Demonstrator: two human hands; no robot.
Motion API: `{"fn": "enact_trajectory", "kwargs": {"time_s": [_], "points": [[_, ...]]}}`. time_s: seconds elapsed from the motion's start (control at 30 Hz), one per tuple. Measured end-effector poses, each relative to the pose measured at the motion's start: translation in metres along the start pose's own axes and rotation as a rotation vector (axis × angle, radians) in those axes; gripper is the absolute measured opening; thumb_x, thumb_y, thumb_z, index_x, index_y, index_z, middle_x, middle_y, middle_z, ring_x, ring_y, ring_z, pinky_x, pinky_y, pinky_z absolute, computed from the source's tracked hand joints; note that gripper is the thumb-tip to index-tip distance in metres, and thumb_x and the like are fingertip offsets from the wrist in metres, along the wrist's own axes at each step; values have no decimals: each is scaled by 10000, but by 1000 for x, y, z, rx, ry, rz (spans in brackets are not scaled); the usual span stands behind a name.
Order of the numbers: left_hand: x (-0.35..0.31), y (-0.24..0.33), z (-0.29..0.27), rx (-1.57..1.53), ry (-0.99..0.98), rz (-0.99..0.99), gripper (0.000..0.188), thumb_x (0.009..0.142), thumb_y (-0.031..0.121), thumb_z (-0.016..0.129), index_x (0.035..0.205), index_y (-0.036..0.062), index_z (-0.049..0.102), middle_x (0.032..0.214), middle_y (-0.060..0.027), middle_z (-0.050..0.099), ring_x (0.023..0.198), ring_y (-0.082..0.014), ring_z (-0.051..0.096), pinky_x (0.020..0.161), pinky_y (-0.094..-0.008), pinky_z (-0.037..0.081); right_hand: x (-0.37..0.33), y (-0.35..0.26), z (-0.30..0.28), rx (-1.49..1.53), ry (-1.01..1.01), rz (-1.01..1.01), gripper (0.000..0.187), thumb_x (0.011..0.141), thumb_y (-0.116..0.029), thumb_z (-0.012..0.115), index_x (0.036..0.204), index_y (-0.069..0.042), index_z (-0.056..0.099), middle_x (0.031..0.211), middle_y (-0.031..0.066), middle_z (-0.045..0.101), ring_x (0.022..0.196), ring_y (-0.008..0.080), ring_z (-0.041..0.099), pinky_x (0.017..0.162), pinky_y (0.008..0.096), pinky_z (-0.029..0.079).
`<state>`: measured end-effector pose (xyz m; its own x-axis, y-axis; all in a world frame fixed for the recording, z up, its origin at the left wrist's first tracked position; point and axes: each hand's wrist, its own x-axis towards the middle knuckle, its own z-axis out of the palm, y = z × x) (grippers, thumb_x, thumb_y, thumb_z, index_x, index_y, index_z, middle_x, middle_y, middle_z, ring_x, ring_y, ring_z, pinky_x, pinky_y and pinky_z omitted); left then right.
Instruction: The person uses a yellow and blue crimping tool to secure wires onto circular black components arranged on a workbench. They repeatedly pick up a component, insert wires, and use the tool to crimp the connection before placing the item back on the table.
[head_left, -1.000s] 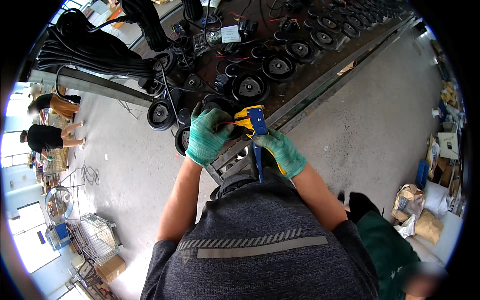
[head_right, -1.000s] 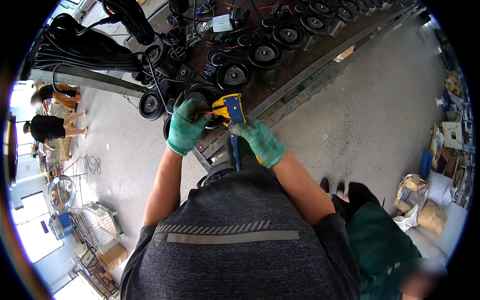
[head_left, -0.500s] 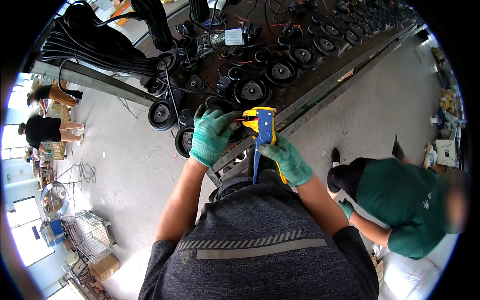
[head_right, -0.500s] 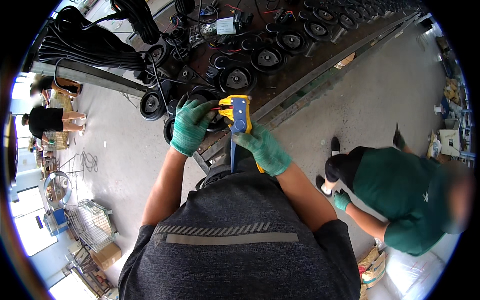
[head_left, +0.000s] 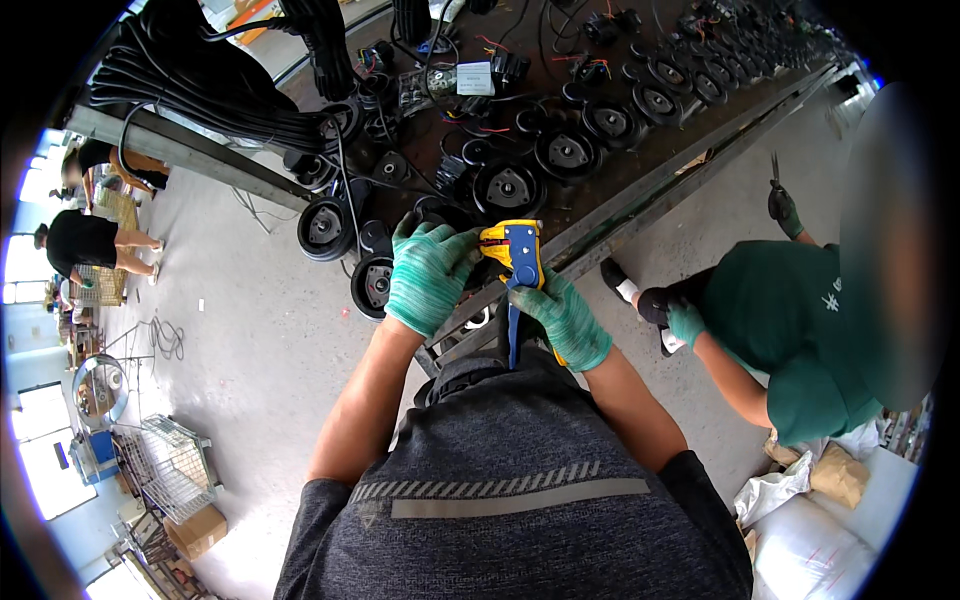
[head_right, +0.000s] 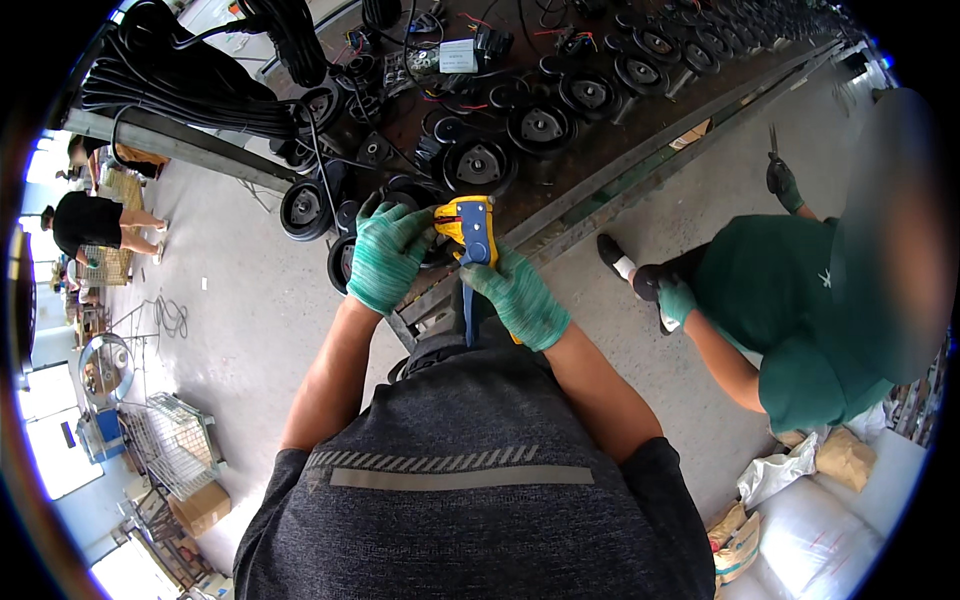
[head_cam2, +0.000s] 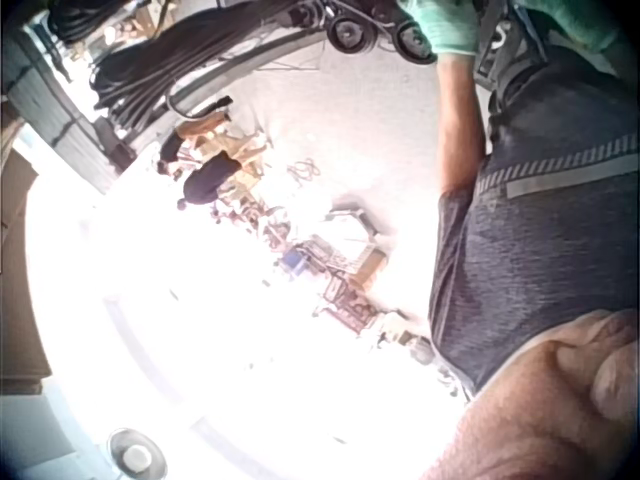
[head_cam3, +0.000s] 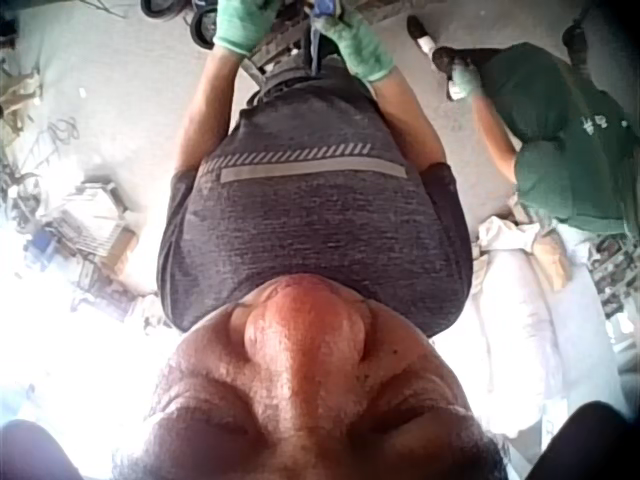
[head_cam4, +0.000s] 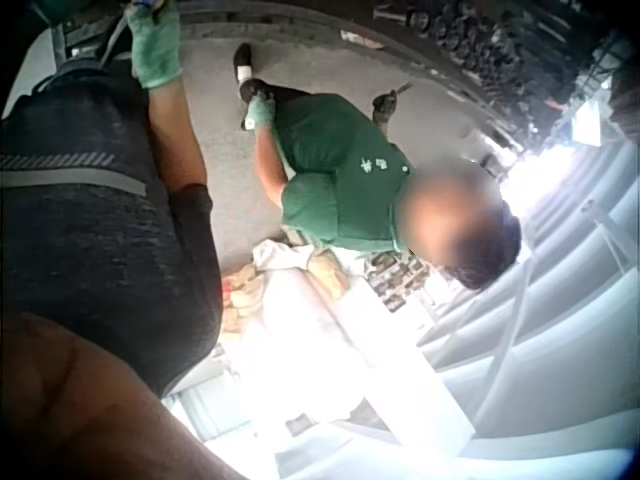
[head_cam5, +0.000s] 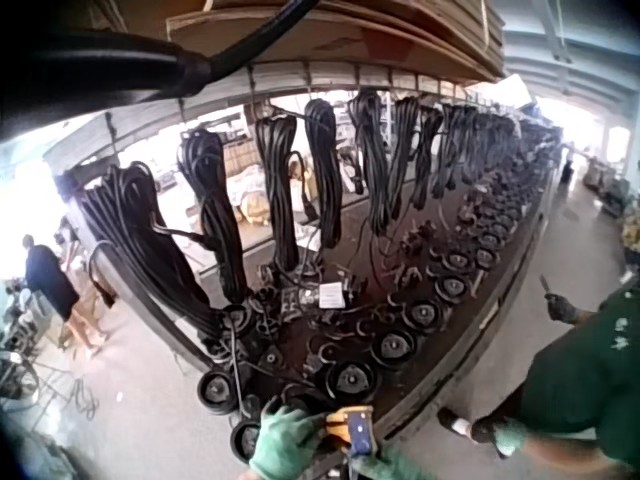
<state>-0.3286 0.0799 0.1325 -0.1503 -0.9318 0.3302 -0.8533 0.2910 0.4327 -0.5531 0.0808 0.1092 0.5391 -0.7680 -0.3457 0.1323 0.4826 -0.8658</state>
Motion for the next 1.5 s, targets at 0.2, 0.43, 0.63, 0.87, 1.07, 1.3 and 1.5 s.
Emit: {"fn": "enact_trajectory", "kwargs": {"time_s": [0.2, 0.43, 0.63, 0.87, 1.07, 1.3, 1.5], "points": [[0, -3, 0, 30, -16, 4, 258, 868, 184, 742, 1121, 167, 791, 823, -29, 660, 877, -271, 648, 1097, -532, 376, -7, -11, 0, 141, 54, 127, 339, 975, -258, 675, 1219, -24, 658, 1054, 13, 657, 989, 104, 589, 908, 281, 484], [4, -16, -10, -479, 26, -397, 238, 984, 136, 700, 1179, 7, 747, 982, -57, 754, 851, -175, 683, 795, -319, 536, -11, 0, -31, 575, 87, 3, 409, 946, -166, 666, 1316, -10, 587, 1114, 128, 697, 1008, 289, 719, 893, 485, 610], [41, -78, -71, -1119, -23, -749, 358, 1003, 247, 728, 1272, 9, 720, 1010, -40, 760, 852, -100, 684, 764, -278, 560, -18, 18, -67, 630, 174, -6, 539, 915, -286, 710, 1381, -60, 561, 1070, 173, 732, 970, 369, 735, 881, 583, 600], [72, -110, -97, -1193, 55, -733, 344, 1018, 218, 703, 1270, -16, 700, 1078, -82, 783, 956, -130, 725, 811, -274, 562, -31, 34, -84, 617, 161, -21, 599, 955, -367, 668, 1439, -43, 524, 1044, 198, 734, 916, 388, 738, 869, 562, 595], [90, -138, -69, -805, 91, -637, 280, 1025, 222, 702, 1240, 47, 745, 1019, -24, 771, 817, -63, 638, 752, -249, 504, -33, 43, -107, 616, 253, 29, 558, 966, -391, 649, 1378, -22, 568, 1037, 200, 730, 904, 391, 730, 879, 564, 587], [125, -181, -17, 3, 169, -401, 250, 1020, 185, 613, 1207, 73, 735, 1048, -204, 753, 950, -369, 717, 836, -453, 553, -34, 44, -127, 598, 280, 48, 490, 969, -398, 642, 1261, -6, 616, 1017, 201, 719, 913, 406, 724, 870, 571, 584], [156, -196, 5, 15, 282, -429, 248, 1027, 229, 574, 1176, 90, 717, 1051, -247, 721, 1004, -469, 676, 857, -529, 545, -36, 36, -138, 619, 298, 74, 595, 959, -340, 676, 1477, -106, 500, 1020, 177, 731, 901, 396, 738, 848, 570, 594]]}}
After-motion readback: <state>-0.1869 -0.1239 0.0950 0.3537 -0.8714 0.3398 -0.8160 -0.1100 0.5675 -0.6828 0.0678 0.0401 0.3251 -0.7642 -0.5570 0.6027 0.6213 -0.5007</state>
